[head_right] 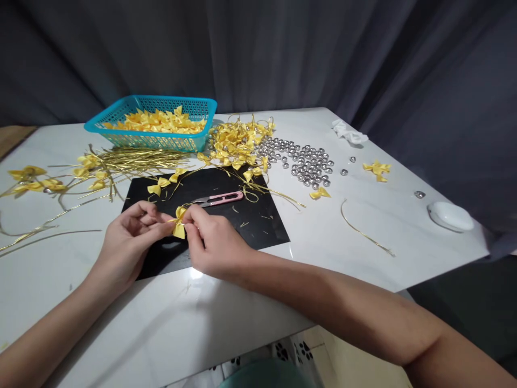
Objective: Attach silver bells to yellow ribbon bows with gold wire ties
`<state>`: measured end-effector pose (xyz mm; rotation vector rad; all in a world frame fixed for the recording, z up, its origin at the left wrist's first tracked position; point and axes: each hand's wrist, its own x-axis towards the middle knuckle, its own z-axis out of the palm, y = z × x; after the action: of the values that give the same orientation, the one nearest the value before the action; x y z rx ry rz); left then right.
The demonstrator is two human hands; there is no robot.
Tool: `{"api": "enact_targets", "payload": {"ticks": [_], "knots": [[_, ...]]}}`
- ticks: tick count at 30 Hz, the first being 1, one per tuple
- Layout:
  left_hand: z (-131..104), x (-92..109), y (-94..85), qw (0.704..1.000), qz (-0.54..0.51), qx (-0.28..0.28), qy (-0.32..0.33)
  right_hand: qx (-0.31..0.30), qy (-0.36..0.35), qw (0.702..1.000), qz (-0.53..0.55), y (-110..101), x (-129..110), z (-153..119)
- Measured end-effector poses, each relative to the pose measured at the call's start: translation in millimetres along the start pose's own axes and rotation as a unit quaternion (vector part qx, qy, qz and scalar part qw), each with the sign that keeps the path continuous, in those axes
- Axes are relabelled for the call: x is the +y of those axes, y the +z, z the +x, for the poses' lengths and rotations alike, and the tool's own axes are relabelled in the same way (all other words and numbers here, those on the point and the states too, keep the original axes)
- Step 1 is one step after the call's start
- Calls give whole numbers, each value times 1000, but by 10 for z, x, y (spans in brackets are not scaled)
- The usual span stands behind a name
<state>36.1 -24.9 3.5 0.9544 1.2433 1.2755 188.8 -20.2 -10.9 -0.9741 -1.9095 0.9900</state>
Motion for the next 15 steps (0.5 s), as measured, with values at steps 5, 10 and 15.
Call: {"api": "enact_targets", "payload": {"ticks": [5,10,15], "knots": [[5,9,-4,1000,-18,7,-22,-2,-15,1000,9,-1,1,1],[7,21,-10,999,-30,9,-29,-5,-15,1000,15,-5,1,1],[2,12,-21,999,-32,-14,-22,-3,-11,1000,16,-7,6,-1]]}}
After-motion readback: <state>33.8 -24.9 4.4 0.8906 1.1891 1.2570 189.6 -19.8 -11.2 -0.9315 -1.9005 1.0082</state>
